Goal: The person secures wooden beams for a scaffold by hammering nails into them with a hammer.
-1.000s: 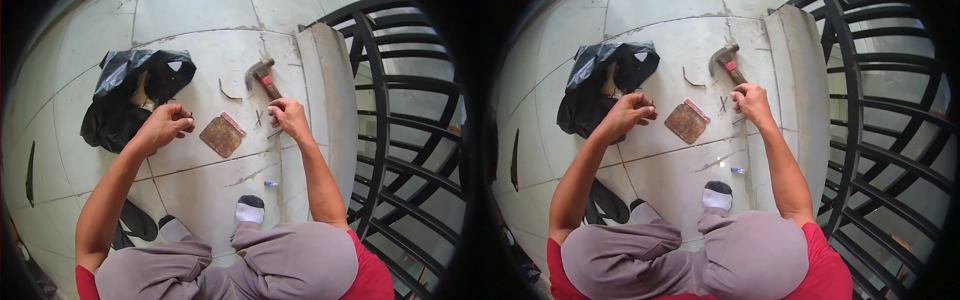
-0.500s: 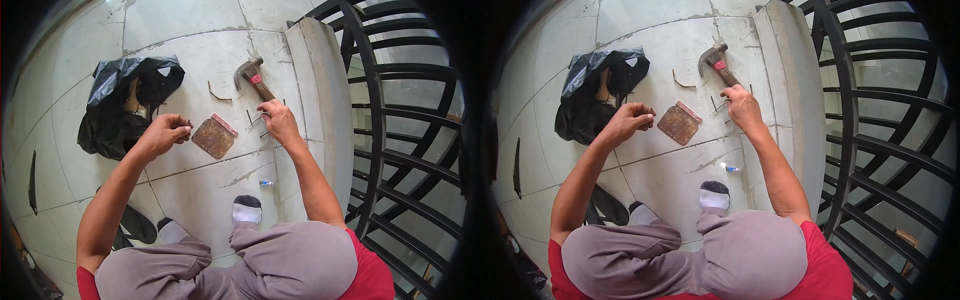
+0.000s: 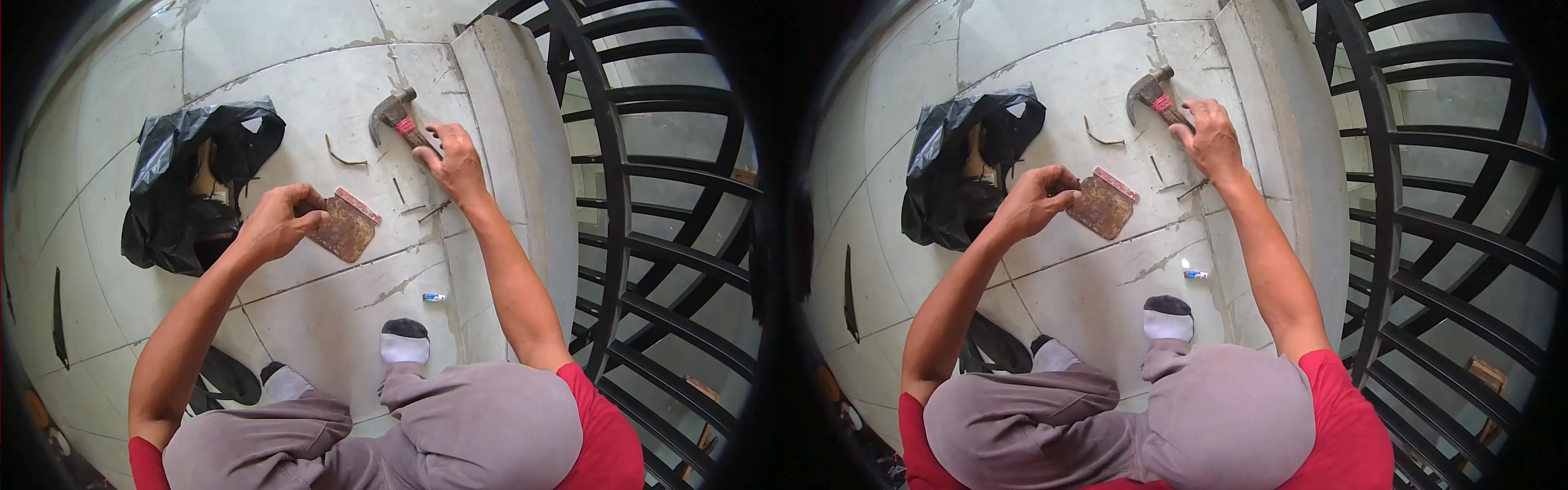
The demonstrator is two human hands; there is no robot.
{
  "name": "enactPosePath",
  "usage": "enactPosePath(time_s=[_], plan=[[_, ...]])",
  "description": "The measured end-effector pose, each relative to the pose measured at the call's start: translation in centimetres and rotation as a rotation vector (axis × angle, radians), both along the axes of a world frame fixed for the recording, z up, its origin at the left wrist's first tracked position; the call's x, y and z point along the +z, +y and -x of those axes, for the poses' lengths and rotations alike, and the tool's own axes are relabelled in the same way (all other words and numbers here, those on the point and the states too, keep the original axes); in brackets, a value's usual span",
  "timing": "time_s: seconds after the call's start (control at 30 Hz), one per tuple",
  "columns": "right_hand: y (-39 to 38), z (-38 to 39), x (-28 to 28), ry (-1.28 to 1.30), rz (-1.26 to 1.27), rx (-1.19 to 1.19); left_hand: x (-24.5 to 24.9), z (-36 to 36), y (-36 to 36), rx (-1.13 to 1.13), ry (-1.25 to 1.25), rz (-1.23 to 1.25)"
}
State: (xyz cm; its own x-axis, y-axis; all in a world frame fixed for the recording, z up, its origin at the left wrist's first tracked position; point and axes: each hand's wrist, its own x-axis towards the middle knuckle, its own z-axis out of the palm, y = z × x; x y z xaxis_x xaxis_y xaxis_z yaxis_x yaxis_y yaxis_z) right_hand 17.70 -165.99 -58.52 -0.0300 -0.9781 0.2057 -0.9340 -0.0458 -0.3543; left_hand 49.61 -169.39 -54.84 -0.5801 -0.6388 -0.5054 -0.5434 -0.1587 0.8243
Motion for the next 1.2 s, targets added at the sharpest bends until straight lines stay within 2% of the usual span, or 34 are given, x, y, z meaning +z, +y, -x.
enactPosePath(time_s=[0.03, 0.1, 0.17, 0.23, 0.27, 0.33, 0.37, 0.43, 0.6, 0.67, 0.77, 0.83, 0.9, 1.03, 1.2], plan=[[0.6, 0.2, 0.2, 0.0, -0.004, 0.0, -0.5, -0.3, 0.1, 0.0, 0.0, -0.004], [1.9, 0.4, 0.9, -0.175, -0.129, -0.13, -1.8, -1.0, 0.3, 0.043, 0.037, -0.095], [2.2, -0.4, 1.0, -0.15, -0.031, -0.111, -2.2, -1.2, 0.5, 0.062, 0.037, -0.112], [1.8, -1.1, 1.0, 0.005, 0.22, -0.065, -2.4, -1.1, 0.4, 0.08, 0.038, -0.12], [1.8, -1.5, 1.1, 0.003, 0.223, -0.064, -2.5, -1.0, 0.4, 0.098, 0.07, -0.142], [2.1, -2.5, 1.4, -0.122, -0.043, -0.096, -2.5, -1.0, 0.3, 0.117, 0.097, -0.161], [2.2, -3.2, 1.5, -0.124, -0.042, -0.096, -2.5, -1.0, 0.3, 0.12, 0.105, -0.16], [2.5, -4.8, 1.5, -0.2, -0.447, -0.177, -2.4, -1.0, 0.6, 0.127, 0.113, -0.161], [2.9, -4.8, -0.8, -0.168, -0.396, -0.149, -2.3, -0.9, 1.3, 0.059, 0.052, -0.096], [2.3, -3.4, 0.3, -0.489, -0.578, -0.231, -2.2, -0.9, 1.5, 0.04, 0.04, -0.103], [1.9, -2.1, 1.2, -0.576, -0.631, -0.31, -2.4, -0.9, 1.5, 0.02, 0.03, -0.113], [2.4, -2.2, 1.3, -0.486, -0.599, -0.29, -2.6, -0.9, 1.5, 0.021, 0.03, -0.117], [3.5, -2.2, 1.0, -0.308, -0.263, -0.274, -2.5, -0.8, 1.3, 0.051, 0.028, -0.111], [5.6, -1.5, 1.6, -0.284, -0.227, -0.185, -2.7, -1.0, 1.3, 0.051, 0.029, -0.114], [7.4, -2.3, 0.9, -0.222, -0.278, -0.023, -2.3, -0.3, 1.1, -0.003, -0.032, 0.019]])
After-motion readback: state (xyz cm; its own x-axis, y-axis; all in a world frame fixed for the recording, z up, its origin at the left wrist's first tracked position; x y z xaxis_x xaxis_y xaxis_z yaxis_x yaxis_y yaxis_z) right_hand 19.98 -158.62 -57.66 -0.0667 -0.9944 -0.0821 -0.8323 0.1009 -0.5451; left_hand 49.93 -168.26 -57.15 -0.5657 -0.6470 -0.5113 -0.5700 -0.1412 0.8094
